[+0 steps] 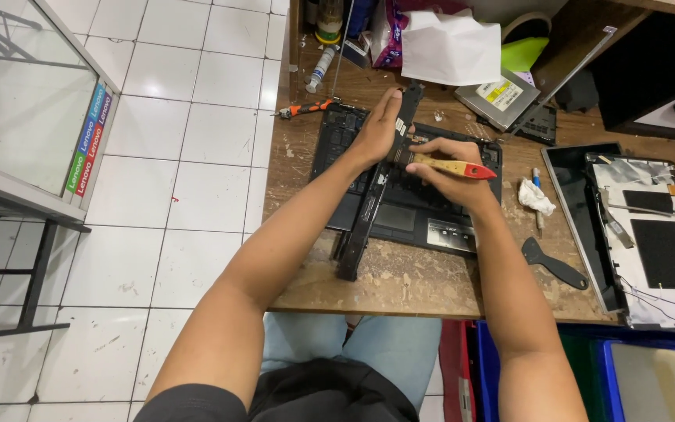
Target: The person uses a small brush to clean a black plastic laptop hinge cover held over a disassembled laptop base. The person repeatedly brushes the cover's surfaces and edges, rotating it to access different sides.
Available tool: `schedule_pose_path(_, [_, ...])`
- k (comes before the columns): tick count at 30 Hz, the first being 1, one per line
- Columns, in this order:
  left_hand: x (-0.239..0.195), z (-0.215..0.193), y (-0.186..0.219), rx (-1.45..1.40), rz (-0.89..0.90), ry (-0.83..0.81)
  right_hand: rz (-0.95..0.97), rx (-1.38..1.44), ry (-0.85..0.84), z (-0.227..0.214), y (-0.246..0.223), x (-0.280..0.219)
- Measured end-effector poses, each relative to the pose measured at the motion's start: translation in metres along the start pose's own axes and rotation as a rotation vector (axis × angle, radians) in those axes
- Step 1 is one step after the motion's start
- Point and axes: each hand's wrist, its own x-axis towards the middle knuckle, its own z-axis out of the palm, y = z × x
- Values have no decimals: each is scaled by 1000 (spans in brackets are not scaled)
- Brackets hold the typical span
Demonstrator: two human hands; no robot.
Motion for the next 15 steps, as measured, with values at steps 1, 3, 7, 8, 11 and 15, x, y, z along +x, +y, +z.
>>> schedule_pose_path(1, [2,0,-5,4,1,1,-3,2,2,1,-3,-1])
schedule_pose_path(3, [5,-2,-15,-13,40,-19,-16,19,-67,4,-10,-3])
schedule_pose_path(7, [72,-2,-105,43,111,-36,-9,45,-122,1,5,-9])
schedule_pose_path(8, [78,-2,-111,38,121,-37,-8,69,-150,1,5,-9])
schedule_pose_path(11, [28,0,-41,13,106,-48,9,107,-187,2,-5,-8])
schedule_pose_path(15, [84,2,-112,30,138,-34,57,152,-200,4,-18,-9])
